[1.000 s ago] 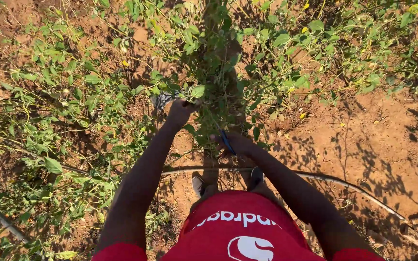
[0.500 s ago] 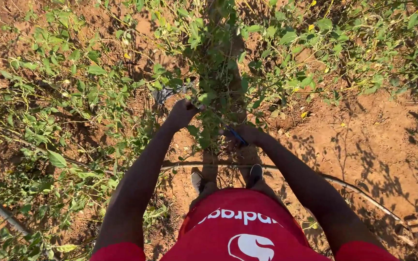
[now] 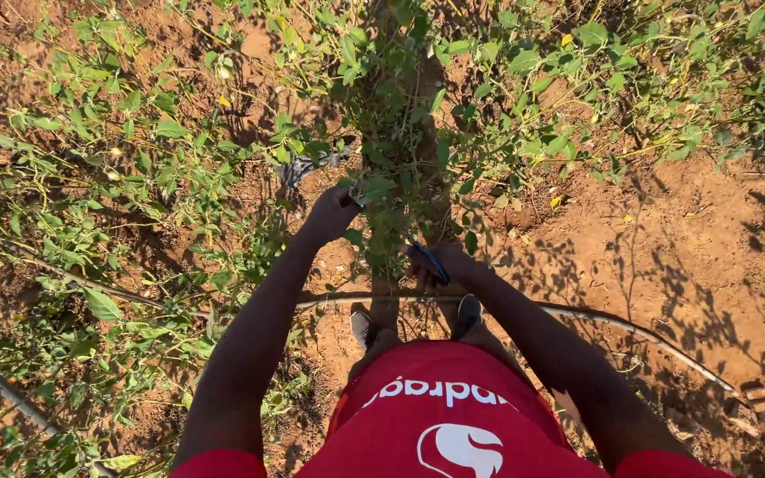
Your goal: Pruning plants in a field using scissors.
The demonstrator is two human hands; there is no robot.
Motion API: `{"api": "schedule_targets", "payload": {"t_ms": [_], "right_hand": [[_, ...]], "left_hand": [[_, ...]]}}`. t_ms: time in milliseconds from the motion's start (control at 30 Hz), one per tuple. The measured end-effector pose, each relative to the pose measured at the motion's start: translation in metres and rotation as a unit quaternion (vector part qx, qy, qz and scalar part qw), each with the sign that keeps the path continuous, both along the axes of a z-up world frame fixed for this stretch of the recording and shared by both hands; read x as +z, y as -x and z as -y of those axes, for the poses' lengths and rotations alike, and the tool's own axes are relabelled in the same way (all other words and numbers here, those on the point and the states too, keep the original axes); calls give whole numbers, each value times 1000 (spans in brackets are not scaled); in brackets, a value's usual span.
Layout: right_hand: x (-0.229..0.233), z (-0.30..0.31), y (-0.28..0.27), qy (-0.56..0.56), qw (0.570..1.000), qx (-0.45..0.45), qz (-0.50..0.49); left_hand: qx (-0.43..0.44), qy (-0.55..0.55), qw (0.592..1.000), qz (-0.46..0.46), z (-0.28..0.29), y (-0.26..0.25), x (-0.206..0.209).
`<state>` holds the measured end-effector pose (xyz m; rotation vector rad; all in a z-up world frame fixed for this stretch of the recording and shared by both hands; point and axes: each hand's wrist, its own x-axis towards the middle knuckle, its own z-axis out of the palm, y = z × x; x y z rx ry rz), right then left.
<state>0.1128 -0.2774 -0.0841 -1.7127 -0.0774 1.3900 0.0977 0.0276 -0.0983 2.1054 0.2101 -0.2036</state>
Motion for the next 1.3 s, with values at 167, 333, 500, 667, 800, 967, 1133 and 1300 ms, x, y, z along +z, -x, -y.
{"api": "schedule_targets", "payload": {"t_ms": [167,333,500,667,800,967,1133,1300], "right_hand": [[4,14,12,-76,994,-82,2],[-106,49,-4,-349,870,-109,-331],[-37,43,-3,-163,984,-73,0],[-21,35,0,-97,991,-88,-5],[-58,51,0,-133,986,-99,-34],[-64,52,1,-48,994,-97,-6],[24,59,10,-4,993,-45,112],[58,91,7,-71,925,-335,166]], "left_hand": [[59,94,993,-43,-1,10,27],[103,177,979,1,-23,16,-11],[120,483,862,94,-25,21,-3],[161,437,885,25,-23,18,-19],[110,373,921,16,-19,35,-31],[69,449,891,-3,-13,57,-30],[83,348,933,-37,-7,53,-31],[65,210,975,18,8,32,7]]}}
